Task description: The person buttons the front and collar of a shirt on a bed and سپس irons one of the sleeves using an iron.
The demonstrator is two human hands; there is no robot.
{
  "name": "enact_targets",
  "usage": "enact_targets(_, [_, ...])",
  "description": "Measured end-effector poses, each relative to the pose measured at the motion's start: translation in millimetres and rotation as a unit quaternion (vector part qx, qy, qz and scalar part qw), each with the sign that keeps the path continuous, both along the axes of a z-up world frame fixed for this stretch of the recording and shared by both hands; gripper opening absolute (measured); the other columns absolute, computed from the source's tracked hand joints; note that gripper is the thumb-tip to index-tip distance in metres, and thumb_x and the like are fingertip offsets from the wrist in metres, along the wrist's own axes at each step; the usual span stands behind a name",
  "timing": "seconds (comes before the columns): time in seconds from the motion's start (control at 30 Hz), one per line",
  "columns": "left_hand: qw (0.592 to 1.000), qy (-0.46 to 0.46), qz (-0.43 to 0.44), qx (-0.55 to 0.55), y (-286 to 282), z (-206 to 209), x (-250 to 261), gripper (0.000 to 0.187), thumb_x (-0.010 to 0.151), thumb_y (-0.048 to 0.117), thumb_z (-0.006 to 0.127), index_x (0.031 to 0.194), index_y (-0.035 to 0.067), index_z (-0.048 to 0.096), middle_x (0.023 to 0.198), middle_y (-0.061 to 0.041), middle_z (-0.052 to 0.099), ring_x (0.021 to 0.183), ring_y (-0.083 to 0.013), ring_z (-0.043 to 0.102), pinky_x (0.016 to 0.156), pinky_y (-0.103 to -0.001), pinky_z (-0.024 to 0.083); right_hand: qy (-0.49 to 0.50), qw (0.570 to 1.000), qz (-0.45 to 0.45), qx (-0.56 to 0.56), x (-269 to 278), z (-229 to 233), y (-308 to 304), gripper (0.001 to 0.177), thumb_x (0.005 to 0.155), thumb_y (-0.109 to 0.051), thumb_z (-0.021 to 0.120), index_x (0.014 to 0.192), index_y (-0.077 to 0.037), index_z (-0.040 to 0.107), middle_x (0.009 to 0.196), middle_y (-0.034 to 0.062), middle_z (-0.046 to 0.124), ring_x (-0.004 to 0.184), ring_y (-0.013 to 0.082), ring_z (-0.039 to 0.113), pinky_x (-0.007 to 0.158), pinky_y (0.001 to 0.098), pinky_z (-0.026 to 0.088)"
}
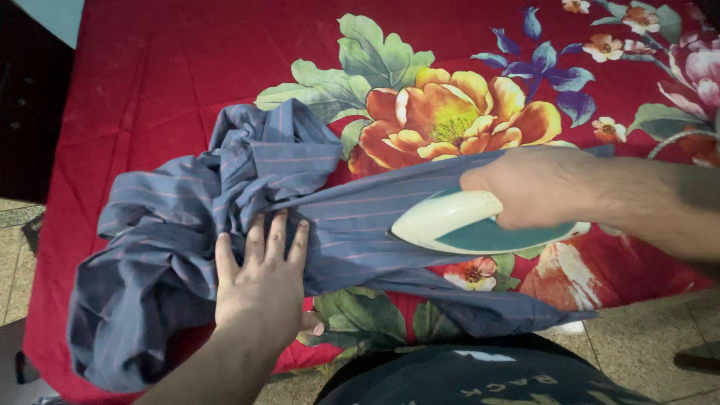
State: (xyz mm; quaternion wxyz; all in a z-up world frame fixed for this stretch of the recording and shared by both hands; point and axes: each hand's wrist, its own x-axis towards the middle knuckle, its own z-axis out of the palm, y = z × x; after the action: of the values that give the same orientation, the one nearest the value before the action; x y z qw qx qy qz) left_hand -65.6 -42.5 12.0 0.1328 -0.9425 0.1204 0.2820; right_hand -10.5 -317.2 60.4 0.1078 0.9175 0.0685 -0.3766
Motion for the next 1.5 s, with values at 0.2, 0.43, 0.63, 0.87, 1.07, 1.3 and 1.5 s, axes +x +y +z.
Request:
enact_targets(0.2, [0.997,-0.024,0.030,-0.065,-16.4,-6.4,2.0,0.075,0.097,0.067,0.053,0.150,0.015,0.037,0.163,-0.005,0.028,0.152,-0.0286,0.021,0.121,-0.057,0.015,-0.013,0.999,0.030,0.030,-7.7,0.7,20.8,0.034,0.081,-0.016,0.068,0.111,-0.030,0.066,0.096,0.0037,0.073,0.096,0.0256,0.073,0.085,0.0472,0.058])
enact_targets(0.43, [0.981,-0.093,-0.028,-0.171,-15.0,-47.6,8.3,0.088,0.084,0.059,0.059,0.159,0.023,0.029,0.164,0.000,0.027,0.149,-0.0227,0.024,0.113,-0.055,0.019,-0.030,0.999,-0.002,0.037,-9.2,-3.4,21.7,0.036,0.081,-0.016,0.070,0.115,-0.028,0.065,0.105,0.0063,0.073,0.102,0.0285,0.070,0.088,0.0492,0.056])
enact_targets(0.63, [0.995,-0.005,0.006,-0.102,-18.9,-49.7,11.0,0.100,0.087,0.065,0.060,0.163,0.025,0.008,0.170,0.000,0.009,0.156,-0.0244,0.008,0.118,-0.057,0.009,-0.022,0.998,-0.062,-0.003,-13.5,-19.5,-51.0,0.037,0.081,-0.019,0.073,0.117,-0.024,0.066,0.104,0.0075,0.076,0.100,0.0244,0.075,0.091,0.0443,0.059])
enact_targets(0.87, [0.996,0.024,0.022,-0.083,-32.5,-29.6,17.1,0.113,0.079,0.065,0.071,0.161,0.022,0.005,0.169,-0.001,0.005,0.155,-0.0254,0.005,0.118,-0.057,0.007,-0.057,0.987,-0.149,-0.010,-25.8,-24.9,-114.9,0.039,0.081,-0.022,0.072,0.120,-0.020,0.067,0.100,0.0099,0.078,0.094,0.0253,0.078,0.086,0.0428,0.060])
enact_targets(1.07, [0.999,0.053,-0.002,-0.012,-74.2,-6.0,25.1,0.098,0.090,0.043,0.072,0.165,0.014,0.016,0.169,-0.005,0.022,0.153,-0.0293,0.025,0.122,-0.053,0.022,-0.111,0.984,-0.139,0.028,-20.3,-25.7,-94.1,0.035,0.081,-0.023,0.069,0.116,-0.016,0.066,0.100,0.0138,0.076,0.095,0.0303,0.076,0.088,0.0456,0.059])
enact_targets(1.3, [0.989,0.053,-0.021,-0.138,-100.9,-28.8,27.3,0.091,0.093,0.054,0.059,0.163,0.025,0.009,0.172,0.000,-0.001,0.153,-0.0308,0.000,0.117,-0.062,0.012,-0.102,0.972,-0.209,0.036,-19.2,-33.7,-115.4,0.033,0.084,-0.019,0.066,0.114,-0.008,0.066,0.100,0.0189,0.076,0.094,0.0335,0.077,0.089,0.0466,0.059])
enact_targets(1.5, [0.991,0.099,0.014,-0.088,-108.6,-26.8,27.8,0.093,0.095,0.056,0.058,0.161,0.026,-0.001,0.170,0.004,-0.012,0.156,-0.0302,-0.006,0.120,-0.065,0.011,-0.134,0.949,-0.284,0.006,-29.7,-40.3,-163.2,0.040,0.086,-0.020,0.066,0.122,-0.005,0.062,0.103,0.0227,0.076,0.099,0.0365,0.076,0.094,0.0482,0.058])
